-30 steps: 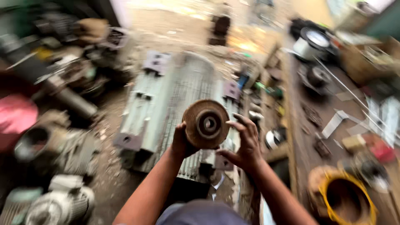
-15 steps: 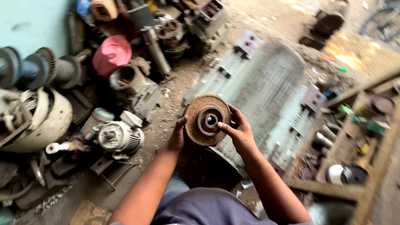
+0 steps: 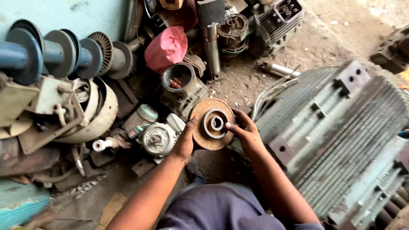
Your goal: The person uses a spanner to tighten bolts on a cast metal pump end-cover on a cluttered wooden workbench, fitting it over the housing and turning the wrench repeatedly. They then pick up a round fibrous gasket, carry it across the workshop, and return to seat it on the yellow pump housing while a coworker winds wire at the same bench.
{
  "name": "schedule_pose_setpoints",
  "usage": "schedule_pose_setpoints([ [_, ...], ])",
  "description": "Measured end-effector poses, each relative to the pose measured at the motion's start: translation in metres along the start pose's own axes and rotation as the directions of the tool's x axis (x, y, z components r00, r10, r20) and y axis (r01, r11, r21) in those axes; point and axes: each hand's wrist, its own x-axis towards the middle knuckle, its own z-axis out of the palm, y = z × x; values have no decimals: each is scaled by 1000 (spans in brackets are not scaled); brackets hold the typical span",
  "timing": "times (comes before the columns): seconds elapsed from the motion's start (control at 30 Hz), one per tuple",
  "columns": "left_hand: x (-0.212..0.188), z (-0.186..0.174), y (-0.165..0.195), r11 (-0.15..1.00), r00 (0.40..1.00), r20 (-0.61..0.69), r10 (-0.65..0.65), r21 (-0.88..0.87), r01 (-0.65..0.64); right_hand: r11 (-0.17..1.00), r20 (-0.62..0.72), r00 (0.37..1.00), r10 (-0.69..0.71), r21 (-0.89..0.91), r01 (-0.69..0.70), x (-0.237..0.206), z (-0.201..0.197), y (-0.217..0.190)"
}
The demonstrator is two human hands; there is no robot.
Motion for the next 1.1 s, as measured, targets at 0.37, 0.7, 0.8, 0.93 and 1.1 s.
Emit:
schedule_pose_setpoints([
  [0.37,122,-7,96,987,996,63,69,142,-78,996,43,996,-83,28,82,144,-1,-24],
  [0.7,383,60,116,932,980,123,-156,347,105,981,-136,988,-70,172,93,356,-153,-49],
  [0.8,468,100,125,850,955,163,-249,509,135,988,-278,960,13,154,31,415,-204,-81],
  [0.93,556,143,117,797,942,186,-281,592,120,1000,-397,918,2,22,8,456,-246,-123],
  [1.1,650,196,114,835,895,263,-361,519,184,971,-489,860,-147,-238,31,481,-290,-190],
])
